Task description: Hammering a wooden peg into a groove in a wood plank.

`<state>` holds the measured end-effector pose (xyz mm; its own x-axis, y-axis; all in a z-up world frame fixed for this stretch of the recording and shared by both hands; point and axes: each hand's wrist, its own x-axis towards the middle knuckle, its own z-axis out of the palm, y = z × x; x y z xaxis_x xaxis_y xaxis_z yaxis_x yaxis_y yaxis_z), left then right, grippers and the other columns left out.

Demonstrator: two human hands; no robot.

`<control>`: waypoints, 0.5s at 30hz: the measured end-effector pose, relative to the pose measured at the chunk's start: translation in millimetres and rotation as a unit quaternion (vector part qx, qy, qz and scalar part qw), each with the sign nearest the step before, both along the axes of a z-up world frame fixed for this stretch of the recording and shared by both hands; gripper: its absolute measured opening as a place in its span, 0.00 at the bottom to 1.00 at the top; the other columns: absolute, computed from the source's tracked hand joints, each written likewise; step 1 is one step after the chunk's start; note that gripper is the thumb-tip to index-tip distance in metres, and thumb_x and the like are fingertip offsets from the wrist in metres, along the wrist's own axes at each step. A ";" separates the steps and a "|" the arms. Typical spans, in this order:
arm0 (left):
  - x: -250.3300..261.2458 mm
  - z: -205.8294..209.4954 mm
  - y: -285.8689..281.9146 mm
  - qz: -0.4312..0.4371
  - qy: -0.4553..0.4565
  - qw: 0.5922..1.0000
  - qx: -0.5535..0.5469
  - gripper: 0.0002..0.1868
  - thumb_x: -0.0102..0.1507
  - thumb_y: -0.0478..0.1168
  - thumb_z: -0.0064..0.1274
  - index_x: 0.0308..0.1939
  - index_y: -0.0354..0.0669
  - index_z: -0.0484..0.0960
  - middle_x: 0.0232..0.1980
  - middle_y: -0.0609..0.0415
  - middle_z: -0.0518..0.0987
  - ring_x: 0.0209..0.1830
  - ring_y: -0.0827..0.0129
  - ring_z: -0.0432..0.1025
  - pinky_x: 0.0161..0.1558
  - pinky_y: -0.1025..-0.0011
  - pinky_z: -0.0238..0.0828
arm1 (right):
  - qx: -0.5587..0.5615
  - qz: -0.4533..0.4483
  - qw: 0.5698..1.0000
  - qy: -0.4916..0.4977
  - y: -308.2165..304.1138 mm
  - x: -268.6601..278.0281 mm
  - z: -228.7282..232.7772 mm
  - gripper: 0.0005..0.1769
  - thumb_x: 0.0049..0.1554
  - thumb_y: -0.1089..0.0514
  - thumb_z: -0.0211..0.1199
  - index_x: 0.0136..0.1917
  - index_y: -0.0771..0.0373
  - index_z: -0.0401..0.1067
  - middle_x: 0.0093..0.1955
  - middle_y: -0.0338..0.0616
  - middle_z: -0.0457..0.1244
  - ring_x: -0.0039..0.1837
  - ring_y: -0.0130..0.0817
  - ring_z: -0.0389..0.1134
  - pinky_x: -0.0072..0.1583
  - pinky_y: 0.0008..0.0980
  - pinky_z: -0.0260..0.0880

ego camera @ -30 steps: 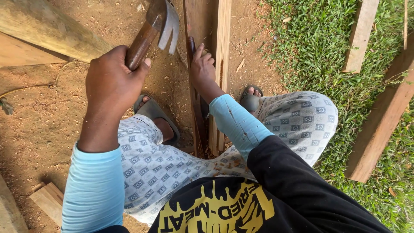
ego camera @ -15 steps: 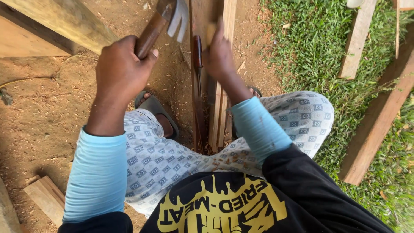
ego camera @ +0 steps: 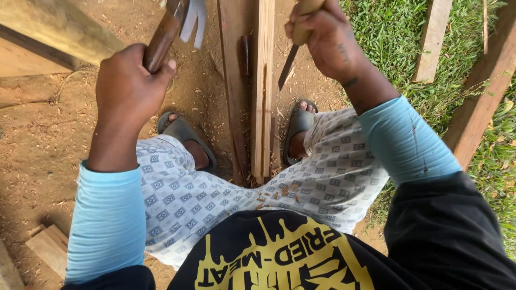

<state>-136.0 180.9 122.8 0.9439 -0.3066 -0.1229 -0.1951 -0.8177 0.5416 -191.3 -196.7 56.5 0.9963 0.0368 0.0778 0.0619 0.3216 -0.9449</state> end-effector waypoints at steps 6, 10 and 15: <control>-13.0 4.6 -9.2 0.020 0.028 0.999 0.008 0.14 0.68 0.50 0.62 0.39 0.43 0.83 0.26 0.51 0.80 0.23 0.64 0.76 0.31 0.61 0.71 | -0.260 0.105 0.960 0.008 6.4 -5.3 9.4 0.11 0.70 0.61 0.55 0.65 0.59 0.62 0.58 0.39 0.60 0.62 0.33 0.62 0.68 0.41 0.66; -25.2 8.8 -15.3 0.016 0.015 0.999 -0.034 0.13 0.68 0.49 0.62 0.41 0.43 0.83 0.28 0.52 0.81 0.25 0.67 0.77 0.31 0.63 0.73 | -0.129 0.090 0.986 0.052 1.8 -12.6 -10.7 0.15 0.68 0.61 0.54 0.67 0.60 0.64 0.60 0.40 0.62 0.64 0.32 0.65 0.67 0.36 0.66; -22.1 -1.0 -28.3 0.037 0.041 0.996 -0.074 0.13 0.69 0.49 0.61 0.41 0.44 0.81 0.28 0.54 0.80 0.25 0.70 0.78 0.30 0.67 0.73 | -0.229 0.023 0.973 -0.031 11.5 -6.9 7.3 0.38 0.72 0.58 0.62 0.78 0.55 0.36 0.55 0.36 0.56 0.56 0.23 0.59 0.60 0.28 0.67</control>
